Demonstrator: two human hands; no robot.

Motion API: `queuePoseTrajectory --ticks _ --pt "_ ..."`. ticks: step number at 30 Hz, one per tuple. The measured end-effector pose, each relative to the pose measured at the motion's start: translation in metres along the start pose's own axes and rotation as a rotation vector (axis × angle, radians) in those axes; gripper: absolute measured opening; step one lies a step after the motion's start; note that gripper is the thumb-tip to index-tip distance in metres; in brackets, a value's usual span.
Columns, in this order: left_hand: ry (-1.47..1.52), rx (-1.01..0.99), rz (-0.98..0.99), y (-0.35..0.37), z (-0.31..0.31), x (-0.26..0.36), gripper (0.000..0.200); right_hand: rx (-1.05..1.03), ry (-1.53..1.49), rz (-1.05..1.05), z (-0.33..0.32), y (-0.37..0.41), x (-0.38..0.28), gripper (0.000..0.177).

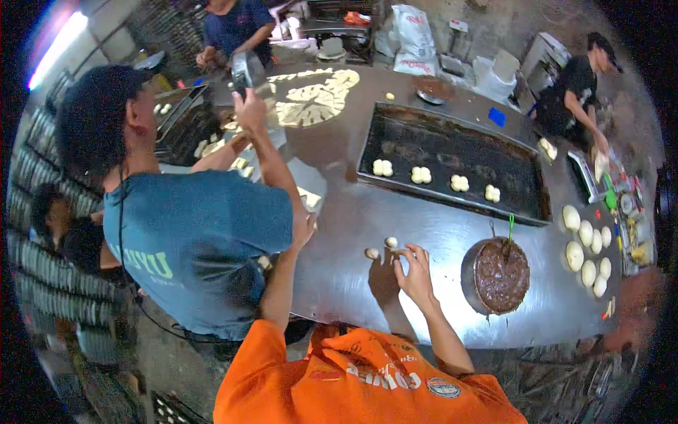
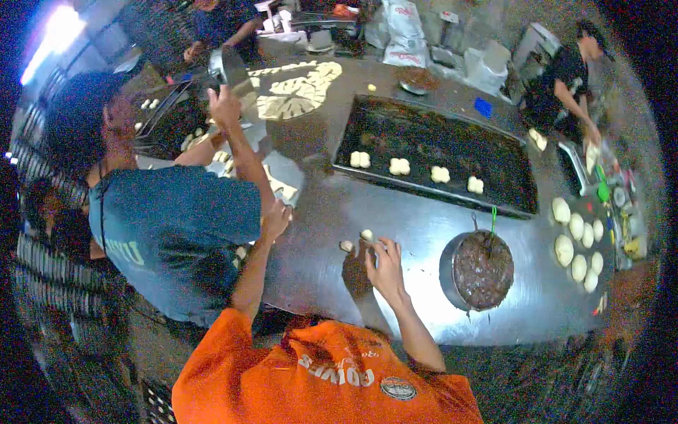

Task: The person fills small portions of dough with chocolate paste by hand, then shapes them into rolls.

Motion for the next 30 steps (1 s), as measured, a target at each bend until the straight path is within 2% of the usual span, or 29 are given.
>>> queuePoseTrajectory --ticks 2,3,5,6,7,9,10,12,14,15,17,18,20,21,23,24,25,26,27,29,30 --pt "0.195 -0.459 -0.304 -0.004 -0.014 0.017 0.029 0.010 -0.042 0.040 0.003 0.013 -0.002 0.021" --pt "0.204 -0.484 -0.290 -0.006 -0.022 0.030 0.029 0.015 -0.040 0.069 0.006 0.018 -0.003 0.021" --pt "0.332 -0.485 -0.556 -0.003 -0.036 0.046 0.023 -0.074 -0.283 0.032 0.023 0.023 -0.013 0.022" --pt "0.599 -0.426 -0.637 -0.001 -0.051 0.071 0.022 -0.046 -0.389 0.088 0.033 0.024 -0.017 0.025" --pt "0.740 -0.386 -0.553 0.025 -0.035 0.080 0.024 -0.045 -0.387 0.096 0.043 0.024 -0.023 0.025" --pt "0.814 -0.742 -0.596 0.036 -0.061 0.144 0.028 -0.032 -0.548 0.225 0.059 0.028 -0.026 0.027" --pt "0.888 -0.935 -0.640 0.048 -0.070 0.167 0.029 -0.113 -0.573 0.282 0.064 0.030 -0.027 0.031" --pt "1.086 -0.618 -0.746 0.082 -0.076 0.169 0.029 -0.138 -0.497 0.285 0.066 0.045 -0.015 0.032" --pt "0.918 -0.519 -0.727 0.126 -0.081 0.145 0.025 -0.194 -0.482 0.344 0.057 0.066 -0.012 0.030" --pt "0.927 -0.523 -0.713 0.141 -0.089 0.138 0.025 -0.178 -0.477 0.345 0.052 0.080 -0.001 0.030" --pt "0.359 -0.693 -0.402 0.157 -0.099 0.126 0.024 -0.249 -0.053 -0.145 0.049 0.105 0.002 0.023" --pt "0.372 -0.694 -0.398 0.152 -0.102 0.121 0.024 -0.252 0.056 -0.278 0.039 0.106 -0.007 0.022" --pt "-0.164 -0.591 0.042 0.116 -0.112 0.130 0.023 -0.231 0.165 -0.264 0.048 0.089 0.001 0.020" --pt "-0.154 -0.597 0.044 0.099 -0.099 0.134 0.023 -0.208 0.261 -0.253 0.058 0.078 0.004 0.019" --pt "0.040 -0.517 -0.404 0.077 -0.080 0.128 0.024 -0.032 0.282 -0.320 0.076 0.053 -0.001 0.018" --pt "0.041 -0.527 -0.403 0.088 -0.073 0.143 0.024 -0.050 0.307 -0.225 0.088 0.051 -0.010 0.018" --pt "-0.047 -0.536 -0.201 0.102 -0.066 0.169 0.022 -0.068 0.326 -0.126 0.097 0.054 -0.017 0.017" --pt "-0.130 -0.537 0.005 0.116 -0.062 0.185 0.021 -0.190 0.312 -0.211 0.117 0.072 -0.011 0.017" --pt "-0.129 -0.543 0.018 0.134 -0.065 0.182 0.021 -0.079 0.275 -0.253 0.121 0.095 -0.006 0.017" --pt "0.127 -0.632 -0.075 0.173 -0.077 0.169 0.021 -0.133 0.155 -0.353 0.094 0.123 -0.004 0.019" --pt "-0.092 -0.621 -0.005 0.171 -0.090 0.153 0.022 -0.212 0.259 -0.375 0.083 0.126 0.008 0.021"
Point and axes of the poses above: each hand's wrist, its own y-axis away from the middle knuckle, its own z-axis out of the palm, x = y × z, the point moved 5 cm from there along -y, towards the middle knuckle, and after that the axes turned 2 degrees about y, right-handed, at the moved point
